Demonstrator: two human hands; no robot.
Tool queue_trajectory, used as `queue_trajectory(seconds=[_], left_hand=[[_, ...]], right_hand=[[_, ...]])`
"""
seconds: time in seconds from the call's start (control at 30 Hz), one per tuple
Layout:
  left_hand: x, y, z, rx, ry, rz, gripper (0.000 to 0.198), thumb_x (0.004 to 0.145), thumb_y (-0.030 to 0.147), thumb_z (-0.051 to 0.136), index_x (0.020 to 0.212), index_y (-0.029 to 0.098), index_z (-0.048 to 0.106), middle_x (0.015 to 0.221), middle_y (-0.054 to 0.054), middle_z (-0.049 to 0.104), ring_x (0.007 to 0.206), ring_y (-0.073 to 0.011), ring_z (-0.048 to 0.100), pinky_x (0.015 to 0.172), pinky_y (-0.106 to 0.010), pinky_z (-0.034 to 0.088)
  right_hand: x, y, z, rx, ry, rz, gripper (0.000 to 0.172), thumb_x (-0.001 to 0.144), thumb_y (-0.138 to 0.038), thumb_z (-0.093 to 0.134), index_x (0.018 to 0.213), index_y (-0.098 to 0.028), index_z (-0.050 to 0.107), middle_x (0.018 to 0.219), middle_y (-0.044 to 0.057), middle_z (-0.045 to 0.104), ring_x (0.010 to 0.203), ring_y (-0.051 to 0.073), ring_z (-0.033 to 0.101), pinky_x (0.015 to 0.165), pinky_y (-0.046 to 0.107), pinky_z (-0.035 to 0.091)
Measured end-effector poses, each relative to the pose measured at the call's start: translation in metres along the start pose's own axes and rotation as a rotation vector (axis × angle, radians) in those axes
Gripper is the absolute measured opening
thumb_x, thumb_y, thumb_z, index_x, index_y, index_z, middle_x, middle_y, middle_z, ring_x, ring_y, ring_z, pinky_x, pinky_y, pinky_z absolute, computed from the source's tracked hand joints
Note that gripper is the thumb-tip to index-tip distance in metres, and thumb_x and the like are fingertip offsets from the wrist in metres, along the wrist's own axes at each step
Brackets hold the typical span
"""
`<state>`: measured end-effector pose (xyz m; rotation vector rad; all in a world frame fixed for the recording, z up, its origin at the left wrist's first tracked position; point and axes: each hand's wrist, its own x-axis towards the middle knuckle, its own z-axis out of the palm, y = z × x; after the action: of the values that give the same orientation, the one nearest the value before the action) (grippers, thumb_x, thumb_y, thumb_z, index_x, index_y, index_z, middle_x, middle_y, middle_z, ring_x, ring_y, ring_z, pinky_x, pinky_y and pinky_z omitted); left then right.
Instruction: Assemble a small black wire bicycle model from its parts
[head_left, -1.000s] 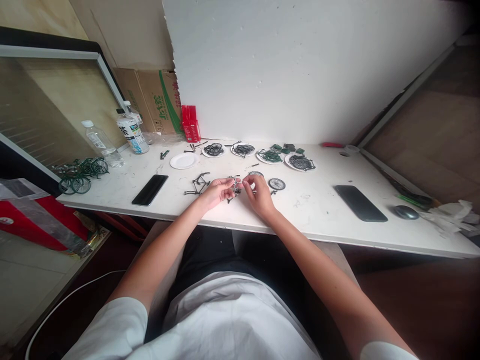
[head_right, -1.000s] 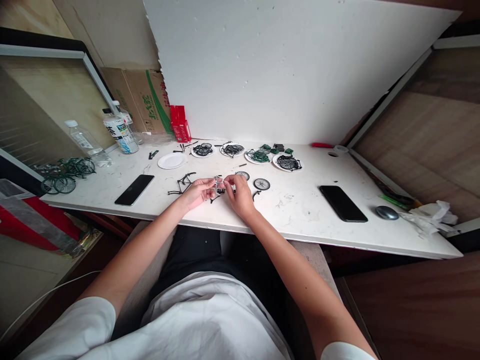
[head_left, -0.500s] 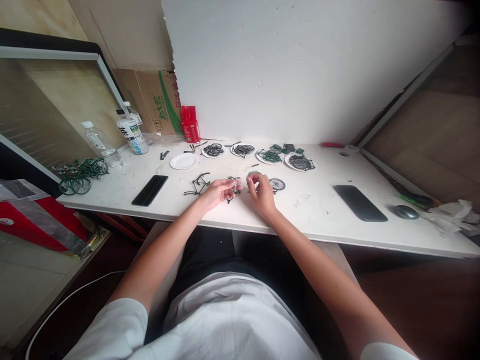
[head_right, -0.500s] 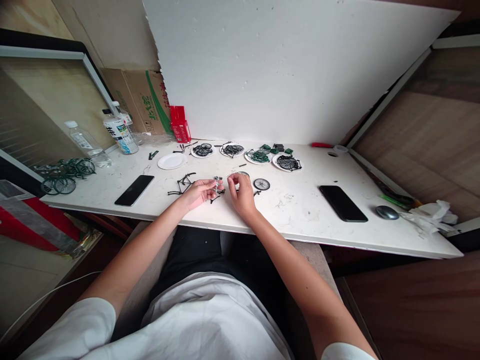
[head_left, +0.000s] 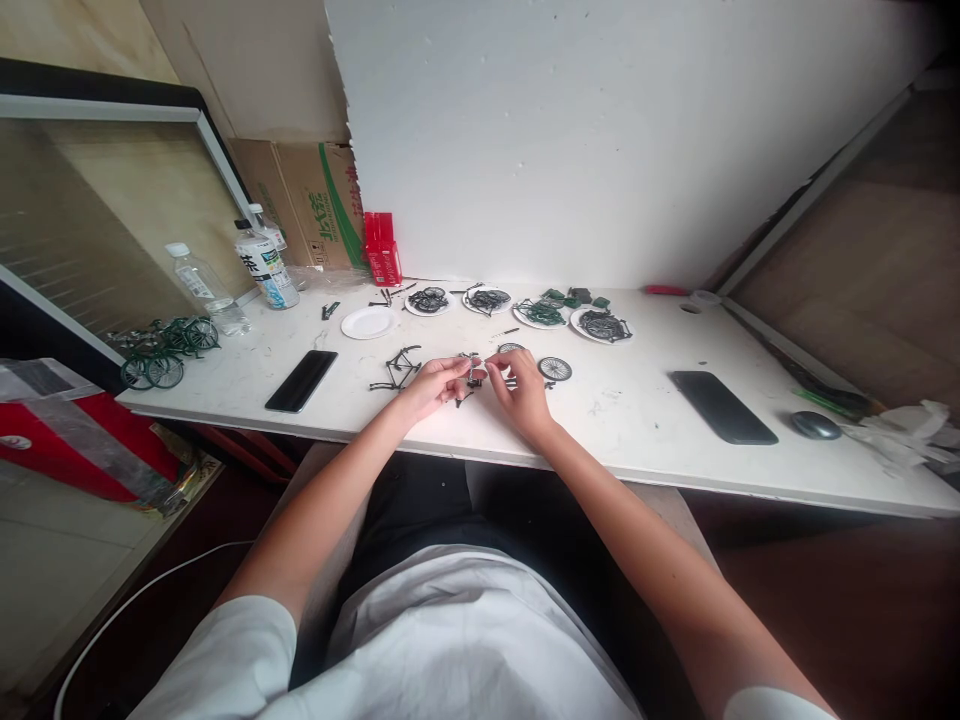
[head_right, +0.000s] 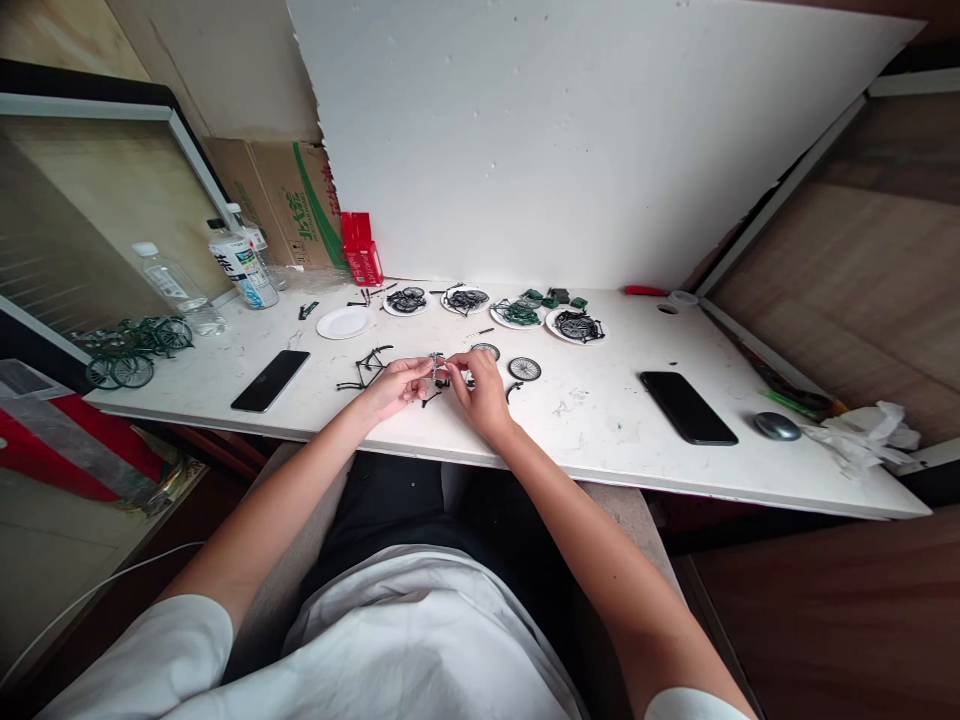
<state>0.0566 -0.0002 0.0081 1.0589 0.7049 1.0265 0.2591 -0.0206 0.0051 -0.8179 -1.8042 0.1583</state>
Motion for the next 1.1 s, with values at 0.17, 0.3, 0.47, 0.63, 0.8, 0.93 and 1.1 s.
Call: queue_trajectory(seconds=[0.17, 0.3, 0.47, 0.63, 0.8, 0.93, 1.1], left_hand=[[-0.0007, 0.0014, -0.0008, 0.020, 0.028, 0.001, 0.035, 0.083, 0.037, 0.087, 0.102, 0.010, 0.077, 0.101, -0.014, 0.077, 0.049, -0.0047, 0.057, 0.038, -0.021, 0.018], [-0.0004, 0.0011, -0.0013, 0.000, 0.041, -0.006, 0.032, 0.085, 0.034, 0.085, 0.104, 0.009, 0.078, 0.098, -0.013, 0.075, 0.051, -0.0059, 0.060, 0.038, -0.020, 0.019], [-0.0008, 0.0018, 0.0004, -0.028, 0.041, -0.016, 0.033, 0.085, 0.032, 0.085, 0.108, 0.009, 0.077, 0.086, -0.009, 0.072, 0.053, -0.0075, 0.062, 0.040, -0.021, 0.022], [-0.0009, 0.0021, 0.0007, -0.036, 0.055, -0.020, 0.036, 0.084, 0.032, 0.086, 0.109, 0.008, 0.077, 0.082, -0.008, 0.071, 0.052, -0.0077, 0.060, 0.044, -0.022, 0.026], [-0.0004, 0.0002, -0.0020, -0.030, 0.025, -0.014, 0.036, 0.085, 0.033, 0.085, 0.111, 0.009, 0.078, 0.097, -0.012, 0.076, 0.055, -0.0071, 0.061, 0.051, -0.022, 0.039], [-0.0004, -0.0008, -0.0024, -0.037, 0.028, -0.008, 0.031, 0.085, 0.031, 0.085, 0.107, 0.010, 0.079, 0.106, -0.013, 0.077, 0.056, -0.0072, 0.062, 0.056, -0.023, 0.045], [0.0011, -0.0025, -0.0037, -0.061, 0.041, -0.010, 0.029, 0.085, 0.030, 0.085, 0.105, 0.010, 0.080, 0.097, -0.011, 0.076, 0.057, -0.0083, 0.063, 0.058, -0.023, 0.047]], right_hand=[[0.0002, -0.0004, 0.0007, -0.024, -0.069, -0.053, 0.016, 0.108, -0.036, 0.056, 0.106, -0.026, 0.069, 0.092, 0.007, 0.071, 0.091, 0.028, 0.060, 0.086, 0.047, 0.049], [-0.0012, 0.0021, 0.0029, -0.038, -0.100, -0.068, 0.015, 0.107, -0.036, 0.057, 0.104, -0.027, 0.069, 0.096, 0.008, 0.070, 0.092, 0.028, 0.059, 0.087, 0.048, 0.048], [-0.0028, 0.0040, 0.0047, -0.025, -0.134, -0.088, 0.015, 0.107, -0.036, 0.058, 0.102, -0.026, 0.069, 0.093, 0.007, 0.071, 0.088, 0.026, 0.061, 0.088, 0.048, 0.048], [-0.0031, 0.0049, 0.0054, -0.012, -0.183, -0.078, 0.018, 0.107, -0.037, 0.057, 0.103, -0.026, 0.070, 0.093, 0.007, 0.072, 0.088, 0.026, 0.062, 0.090, 0.048, 0.047], [-0.0031, 0.0044, 0.0056, -0.027, -0.156, -0.074, 0.017, 0.107, -0.036, 0.057, 0.103, -0.026, 0.070, 0.095, 0.007, 0.071, 0.090, 0.026, 0.059, 0.088, 0.047, 0.048], [-0.0034, 0.0038, 0.0060, -0.035, -0.147, -0.068, 0.015, 0.106, -0.035, 0.059, 0.103, -0.027, 0.070, 0.098, 0.008, 0.070, 0.093, 0.028, 0.059, 0.088, 0.049, 0.048], [-0.0038, 0.0030, 0.0067, -0.045, -0.153, -0.049, 0.015, 0.105, -0.036, 0.059, 0.103, -0.027, 0.071, 0.099, 0.008, 0.067, 0.095, 0.029, 0.058, 0.091, 0.050, 0.048]])
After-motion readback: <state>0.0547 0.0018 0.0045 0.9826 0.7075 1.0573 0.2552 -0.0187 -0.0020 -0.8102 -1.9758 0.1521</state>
